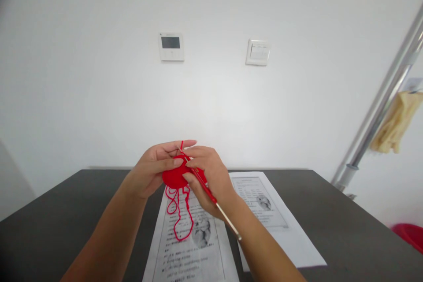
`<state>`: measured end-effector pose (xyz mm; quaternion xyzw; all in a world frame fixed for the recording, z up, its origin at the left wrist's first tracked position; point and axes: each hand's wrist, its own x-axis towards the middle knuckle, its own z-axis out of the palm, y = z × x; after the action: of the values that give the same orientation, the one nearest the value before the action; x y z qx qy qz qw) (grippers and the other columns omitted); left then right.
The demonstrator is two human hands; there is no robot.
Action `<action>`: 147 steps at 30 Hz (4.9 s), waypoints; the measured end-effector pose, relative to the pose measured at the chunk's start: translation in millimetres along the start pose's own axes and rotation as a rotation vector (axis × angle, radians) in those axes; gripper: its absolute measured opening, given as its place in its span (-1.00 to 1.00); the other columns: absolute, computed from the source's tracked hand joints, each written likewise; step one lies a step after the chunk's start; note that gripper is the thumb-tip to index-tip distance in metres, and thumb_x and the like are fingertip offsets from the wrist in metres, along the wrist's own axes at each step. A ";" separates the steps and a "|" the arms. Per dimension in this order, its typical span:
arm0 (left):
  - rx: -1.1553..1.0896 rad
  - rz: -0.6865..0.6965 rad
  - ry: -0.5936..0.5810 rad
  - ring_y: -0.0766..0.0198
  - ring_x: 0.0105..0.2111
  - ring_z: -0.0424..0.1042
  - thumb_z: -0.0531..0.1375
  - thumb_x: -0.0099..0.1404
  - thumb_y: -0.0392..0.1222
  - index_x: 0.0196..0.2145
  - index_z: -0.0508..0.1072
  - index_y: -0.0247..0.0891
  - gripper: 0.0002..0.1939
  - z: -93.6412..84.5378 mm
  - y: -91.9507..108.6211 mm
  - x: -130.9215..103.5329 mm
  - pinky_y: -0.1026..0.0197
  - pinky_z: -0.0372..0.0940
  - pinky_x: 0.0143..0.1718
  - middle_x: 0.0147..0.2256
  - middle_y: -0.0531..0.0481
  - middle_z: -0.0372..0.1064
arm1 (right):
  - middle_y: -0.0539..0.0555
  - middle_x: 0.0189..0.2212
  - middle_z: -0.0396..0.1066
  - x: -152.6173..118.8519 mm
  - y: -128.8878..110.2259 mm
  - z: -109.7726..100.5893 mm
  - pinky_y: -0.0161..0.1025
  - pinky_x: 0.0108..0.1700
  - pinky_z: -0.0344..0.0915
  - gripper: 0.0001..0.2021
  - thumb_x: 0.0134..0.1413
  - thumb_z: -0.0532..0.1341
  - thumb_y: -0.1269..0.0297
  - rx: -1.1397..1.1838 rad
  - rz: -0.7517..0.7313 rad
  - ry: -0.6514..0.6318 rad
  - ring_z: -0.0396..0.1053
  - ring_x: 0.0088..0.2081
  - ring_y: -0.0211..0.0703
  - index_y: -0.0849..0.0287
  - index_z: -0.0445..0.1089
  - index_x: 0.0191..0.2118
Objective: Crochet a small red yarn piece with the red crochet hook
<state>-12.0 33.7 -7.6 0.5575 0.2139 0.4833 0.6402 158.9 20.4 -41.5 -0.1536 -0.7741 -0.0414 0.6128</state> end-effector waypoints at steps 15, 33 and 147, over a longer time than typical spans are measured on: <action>-0.078 -0.006 -0.096 0.26 -0.49 0.54 0.50 -0.02 -0.24 -0.05 0.66 -0.25 -0.49 -4.9 2.8 -4.6 0.28 0.37 -0.42 -0.44 -0.03 0.61 | 0.09 -0.16 0.66 11.5 -20.7 -16.4 0.02 0.00 0.51 -0.73 0.27 0.26 0.50 0.039 0.035 -0.036 0.58 -0.07 -0.03 -0.01 0.52 -0.02; -0.237 0.050 -0.177 0.39 -0.68 0.05 0.32 -0.08 -0.29 -0.28 0.70 -0.32 -0.66 6.1 11.0 -7.7 0.23 0.01 -0.57 -0.72 0.14 0.18 | 0.09 -0.17 0.67 3.5 -30.8 -28.1 -0.02 -0.05 0.58 -0.75 0.29 0.31 0.45 0.365 0.181 -0.003 0.61 -0.10 -0.03 -0.02 0.60 -0.02; 0.299 0.387 0.305 0.31 -0.41 0.47 0.41 0.17 -0.28 0.14 0.47 -0.27 -0.43 30.4 -8.3 -11.0 0.28 0.39 -0.30 -0.45 0.14 0.46 | 0.14 -0.19 0.62 -1.0 2.8 -3.2 0.03 -0.12 0.60 -0.74 0.24 0.27 0.49 -0.338 -0.233 0.173 0.62 -0.10 0.04 0.01 0.47 -0.03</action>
<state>11.0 9.7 -9.4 0.5970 0.2664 0.6377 0.4073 162.9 22.1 -42.0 -0.1595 -0.7132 -0.2542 0.6334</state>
